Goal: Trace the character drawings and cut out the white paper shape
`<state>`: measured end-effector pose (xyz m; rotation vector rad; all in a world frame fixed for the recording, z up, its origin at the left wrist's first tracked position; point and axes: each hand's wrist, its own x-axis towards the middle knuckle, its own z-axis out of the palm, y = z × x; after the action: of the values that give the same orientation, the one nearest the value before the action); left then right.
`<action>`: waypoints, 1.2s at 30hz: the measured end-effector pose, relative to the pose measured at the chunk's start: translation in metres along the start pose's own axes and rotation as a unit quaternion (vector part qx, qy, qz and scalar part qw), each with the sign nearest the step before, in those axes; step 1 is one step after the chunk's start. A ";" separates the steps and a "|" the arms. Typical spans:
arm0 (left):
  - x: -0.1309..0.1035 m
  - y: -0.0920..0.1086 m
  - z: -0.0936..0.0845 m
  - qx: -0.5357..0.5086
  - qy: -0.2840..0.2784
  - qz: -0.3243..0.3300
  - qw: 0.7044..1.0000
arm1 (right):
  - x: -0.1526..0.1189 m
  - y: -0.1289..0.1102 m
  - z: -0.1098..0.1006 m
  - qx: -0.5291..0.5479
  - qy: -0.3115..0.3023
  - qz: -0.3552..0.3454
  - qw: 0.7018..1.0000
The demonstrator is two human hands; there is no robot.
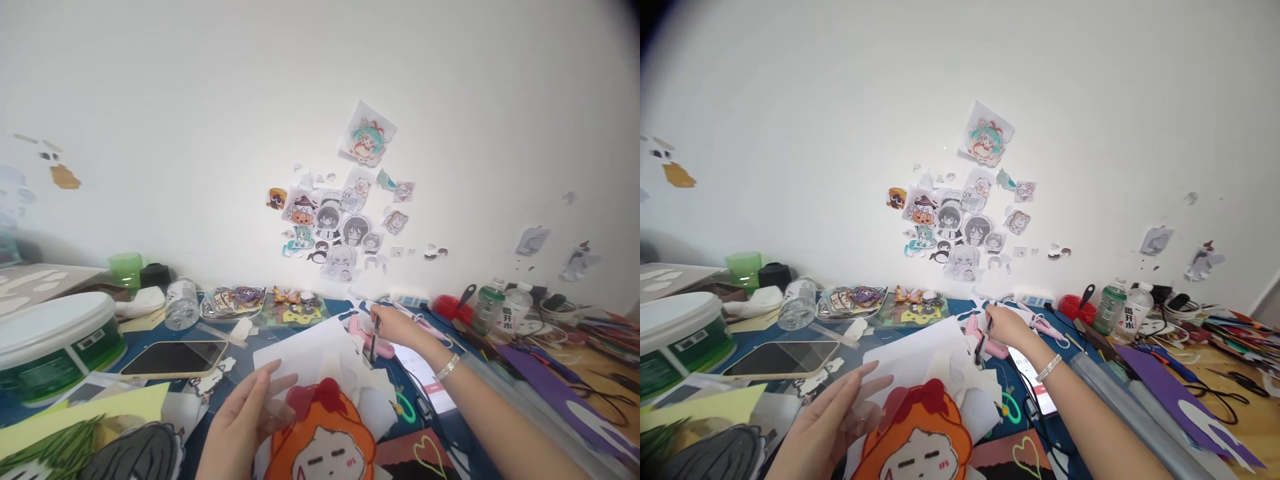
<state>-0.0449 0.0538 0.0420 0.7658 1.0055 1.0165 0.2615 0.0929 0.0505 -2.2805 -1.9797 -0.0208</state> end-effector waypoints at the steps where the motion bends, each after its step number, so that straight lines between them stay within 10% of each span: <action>1: 0.001 0.000 0.000 -0.002 0.005 -0.005 1.000 | 0.008 -0.009 -0.005 0.000 0.018 -0.001 1.000; 11: 0.011 -0.003 -0.010 -0.054 0.030 0.003 0.998 | 0.089 -0.112 0.035 -0.074 0.014 -0.153 0.985; 36: 0.004 0.008 -0.007 -0.054 0.064 0.034 0.996 | 0.125 -0.097 0.026 -0.021 -0.010 -0.280 0.960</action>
<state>-0.0530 0.0610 0.0458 0.6559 1.0302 1.1820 0.1820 0.2318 0.0444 -1.6654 -2.5823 -0.0904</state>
